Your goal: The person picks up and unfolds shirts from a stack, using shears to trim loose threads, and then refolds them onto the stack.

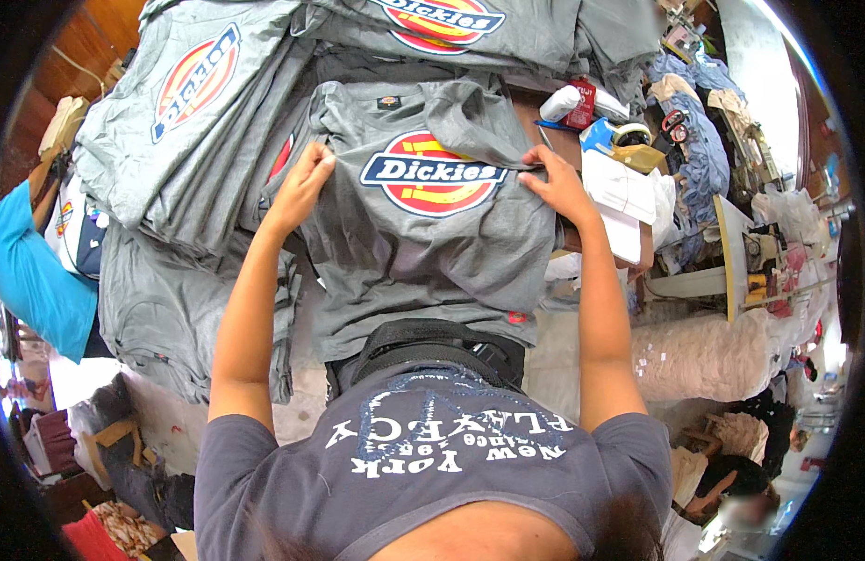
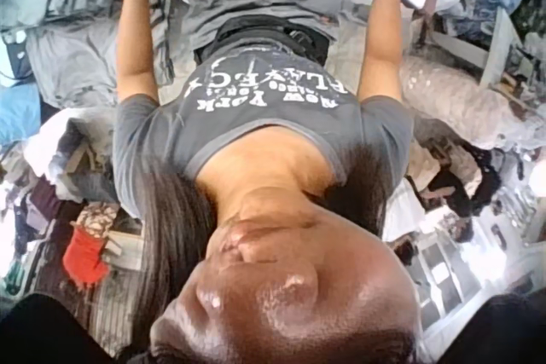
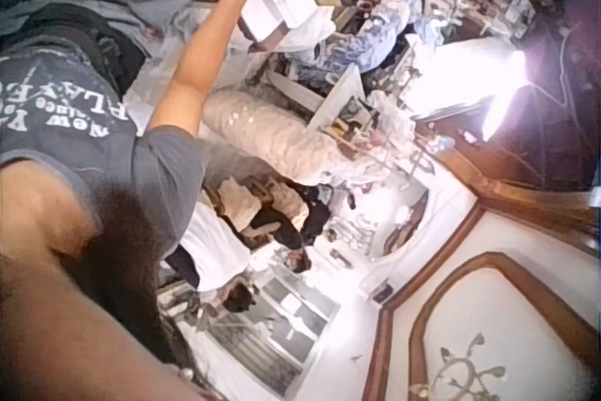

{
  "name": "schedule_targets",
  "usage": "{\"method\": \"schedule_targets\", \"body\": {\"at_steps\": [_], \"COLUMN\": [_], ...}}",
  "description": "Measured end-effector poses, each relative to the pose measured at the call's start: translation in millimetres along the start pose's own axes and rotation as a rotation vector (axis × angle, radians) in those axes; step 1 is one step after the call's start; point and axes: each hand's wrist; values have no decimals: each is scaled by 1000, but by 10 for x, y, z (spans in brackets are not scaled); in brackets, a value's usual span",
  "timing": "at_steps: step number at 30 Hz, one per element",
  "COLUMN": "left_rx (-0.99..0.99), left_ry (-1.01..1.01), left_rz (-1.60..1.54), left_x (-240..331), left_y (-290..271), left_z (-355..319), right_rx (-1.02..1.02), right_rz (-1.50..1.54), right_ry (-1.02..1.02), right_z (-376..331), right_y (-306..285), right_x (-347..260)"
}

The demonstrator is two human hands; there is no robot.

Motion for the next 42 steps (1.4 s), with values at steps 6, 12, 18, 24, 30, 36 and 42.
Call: {"method": "schedule_targets", "body": {"at_steps": [6,12,18,24,30,36,42], "left_rx": [74,-38,443,308,101,62,509], "left_ry": [-125,-364,-166,-267,-386,-106,741], "left_rz": [-338,455,441,248,-1759,-1400,-727], "left_x": [138,351,-27,5,420,567,1707], "left_y": [-127,-383,-190,-6,36,-168,-644], "left_z": [-410,-750,296,726,-283,-1308,-1528], "right_rx": [-265,-498,-306,-376,-118,207,941], "right_rz": [-166,-135,621,1269,2059,1447,1182], "right_ry": [123,273,522,601,266,388,24], "right_z": [-67,-340,489,844,-30,-1061,-1399], "right_y": [-134,-432,384,813,-22,-834,-1760], "right_x": [-295,-460,-626,-588,-623,-918,-1237]}}
Point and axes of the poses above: each hand's wrist, its own z-axis towards the middle knuckle, its own y-axis out of the palm, x = y × z, and after that the axes turned 11 degrees about -z, right-handed
